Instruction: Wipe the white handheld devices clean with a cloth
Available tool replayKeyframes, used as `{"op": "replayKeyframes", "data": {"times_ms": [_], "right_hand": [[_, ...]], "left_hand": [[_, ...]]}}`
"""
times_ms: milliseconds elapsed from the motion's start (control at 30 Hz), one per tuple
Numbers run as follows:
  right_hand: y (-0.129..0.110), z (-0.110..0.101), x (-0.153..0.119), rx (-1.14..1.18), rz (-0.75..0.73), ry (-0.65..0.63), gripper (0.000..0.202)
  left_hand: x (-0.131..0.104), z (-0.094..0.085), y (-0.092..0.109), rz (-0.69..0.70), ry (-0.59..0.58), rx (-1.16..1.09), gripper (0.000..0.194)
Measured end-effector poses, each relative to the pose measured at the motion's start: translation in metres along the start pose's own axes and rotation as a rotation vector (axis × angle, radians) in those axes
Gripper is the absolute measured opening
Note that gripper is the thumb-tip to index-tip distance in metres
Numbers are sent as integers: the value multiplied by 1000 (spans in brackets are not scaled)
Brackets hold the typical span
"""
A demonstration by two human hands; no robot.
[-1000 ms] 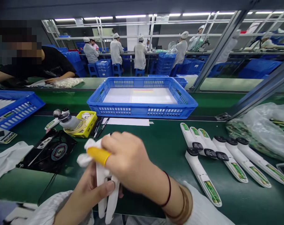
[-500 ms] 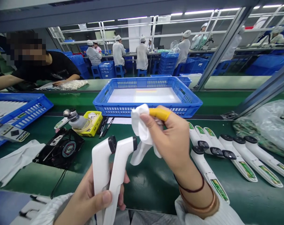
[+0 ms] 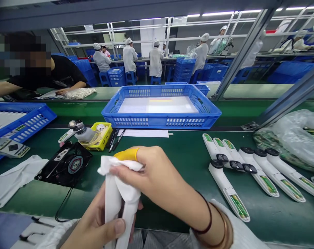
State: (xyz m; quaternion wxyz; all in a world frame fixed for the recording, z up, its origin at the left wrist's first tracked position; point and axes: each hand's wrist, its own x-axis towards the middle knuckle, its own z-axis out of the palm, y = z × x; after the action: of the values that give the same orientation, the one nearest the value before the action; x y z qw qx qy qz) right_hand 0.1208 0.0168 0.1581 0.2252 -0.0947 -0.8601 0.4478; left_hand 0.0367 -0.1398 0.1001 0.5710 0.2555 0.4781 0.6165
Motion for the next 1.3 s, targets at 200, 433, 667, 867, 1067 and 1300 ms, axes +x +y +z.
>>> {"op": "replayKeyframes", "data": {"times_ms": [200,433,667,867,1067,1300], "right_hand": [[-1,0,0,-19,-77,-54,18],[8,1,2,150,167,194,43],[8,-13,-3,478,117,210,36],[0,-9,-6,174,60,-111,19],[5,3,-3,59,114,90,42],[22,-16,-6,455,174,379,22]], "left_hand": [[-3,1,4,-16,-12,-55,68],[-5,-3,3,-63,-32,-42,67],[-8,-1,7,-103,-34,-121,75],[-12,1,8,-127,-3,-127,71],[-6,3,5,-122,9,-25,64],[-8,0,6,-44,-1,-110,71]]}}
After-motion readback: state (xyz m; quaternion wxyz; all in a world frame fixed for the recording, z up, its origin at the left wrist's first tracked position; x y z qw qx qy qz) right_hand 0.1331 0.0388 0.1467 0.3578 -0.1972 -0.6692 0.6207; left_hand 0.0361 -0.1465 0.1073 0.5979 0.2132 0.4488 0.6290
